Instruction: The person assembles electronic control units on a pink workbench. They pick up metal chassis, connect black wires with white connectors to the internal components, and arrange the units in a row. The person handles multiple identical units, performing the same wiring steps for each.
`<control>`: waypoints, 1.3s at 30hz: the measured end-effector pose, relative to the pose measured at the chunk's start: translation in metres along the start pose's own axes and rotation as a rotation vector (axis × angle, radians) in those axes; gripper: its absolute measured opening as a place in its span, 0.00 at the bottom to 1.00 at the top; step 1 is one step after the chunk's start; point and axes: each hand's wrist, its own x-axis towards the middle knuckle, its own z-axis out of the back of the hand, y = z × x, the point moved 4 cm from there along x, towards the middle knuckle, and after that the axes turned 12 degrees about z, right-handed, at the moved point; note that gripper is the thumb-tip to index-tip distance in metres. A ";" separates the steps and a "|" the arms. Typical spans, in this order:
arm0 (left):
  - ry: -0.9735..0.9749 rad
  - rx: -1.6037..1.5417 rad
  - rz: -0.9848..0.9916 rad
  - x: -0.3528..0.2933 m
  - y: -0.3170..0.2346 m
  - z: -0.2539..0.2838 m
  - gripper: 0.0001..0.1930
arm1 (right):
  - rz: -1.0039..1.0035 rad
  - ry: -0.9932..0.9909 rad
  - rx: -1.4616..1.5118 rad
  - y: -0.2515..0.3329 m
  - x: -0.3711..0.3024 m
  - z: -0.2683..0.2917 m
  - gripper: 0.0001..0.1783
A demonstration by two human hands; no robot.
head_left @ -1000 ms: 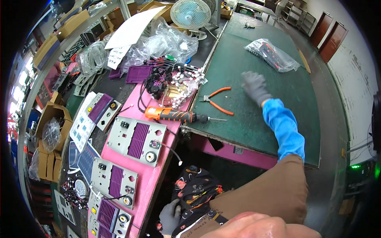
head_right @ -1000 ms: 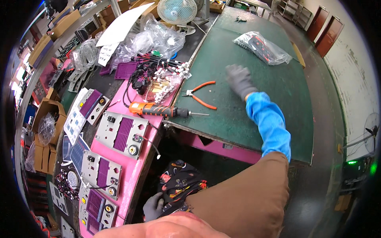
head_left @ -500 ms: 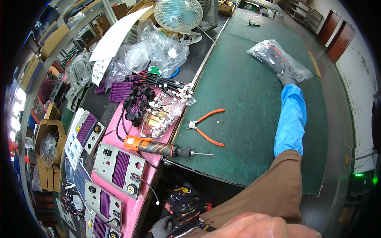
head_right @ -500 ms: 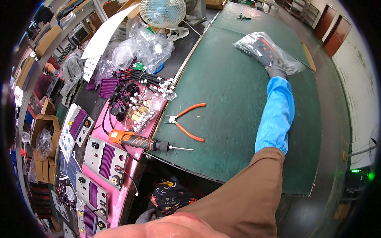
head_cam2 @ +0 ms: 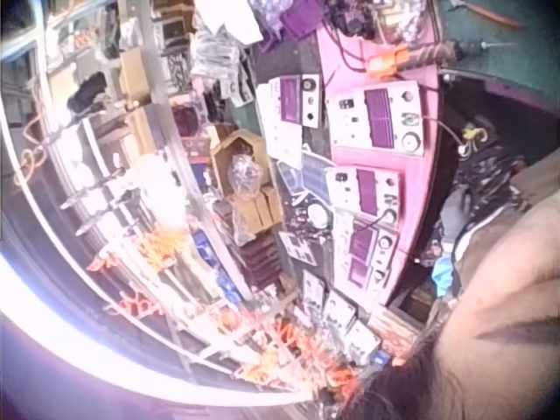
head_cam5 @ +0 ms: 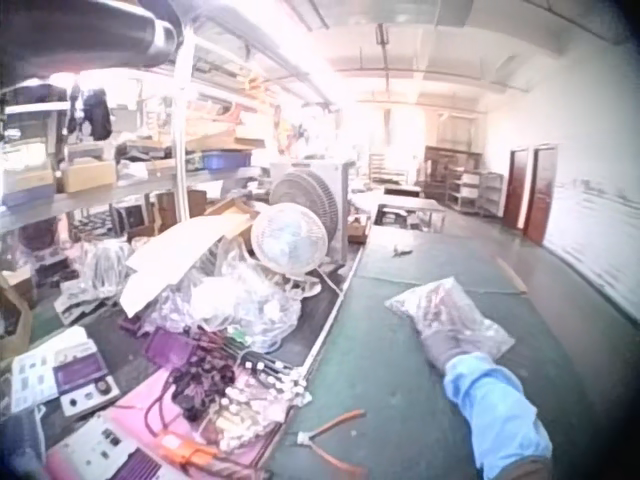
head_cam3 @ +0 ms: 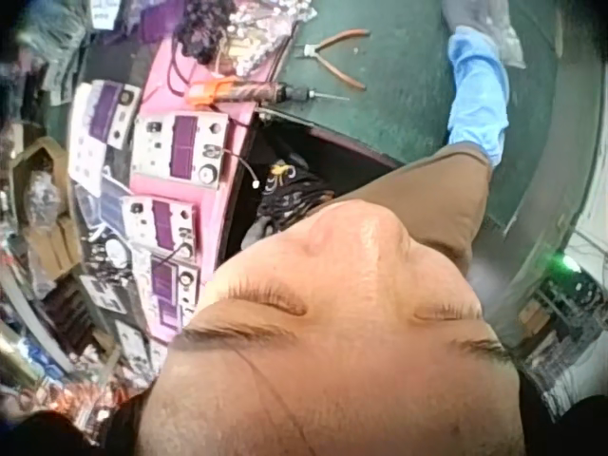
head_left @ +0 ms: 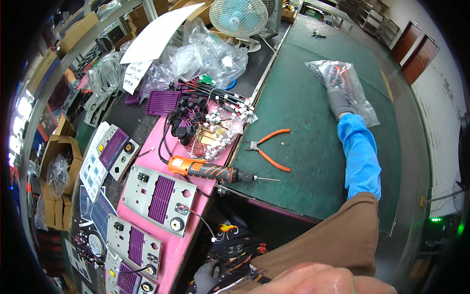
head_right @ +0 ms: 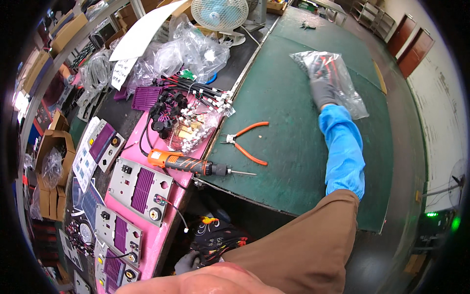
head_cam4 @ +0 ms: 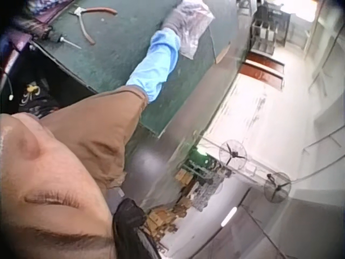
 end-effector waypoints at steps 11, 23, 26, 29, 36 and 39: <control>-0.025 -0.002 -0.201 0.004 0.046 0.014 0.15 | 0.518 0.239 -0.209 0.259 -0.080 0.058 0.20; -0.050 -0.514 -0.175 -0.063 0.051 0.084 0.18 | 0.924 0.261 0.534 0.369 -0.113 0.320 0.20; -0.149 -0.621 -0.160 -0.092 0.060 0.070 0.17 | 1.140 0.496 1.266 0.457 -0.140 0.432 0.16; -0.213 -0.704 -0.205 -0.104 0.062 0.073 0.16 | 1.663 0.524 1.702 0.506 -0.162 0.557 0.16; -0.526 -0.805 0.005 -0.154 0.076 0.099 0.15 | 2.456 0.479 2.025 0.577 -0.247 0.677 0.17; -0.639 -0.926 0.124 -0.183 0.094 0.100 0.15 | 2.615 0.421 2.030 0.586 -0.279 0.693 0.16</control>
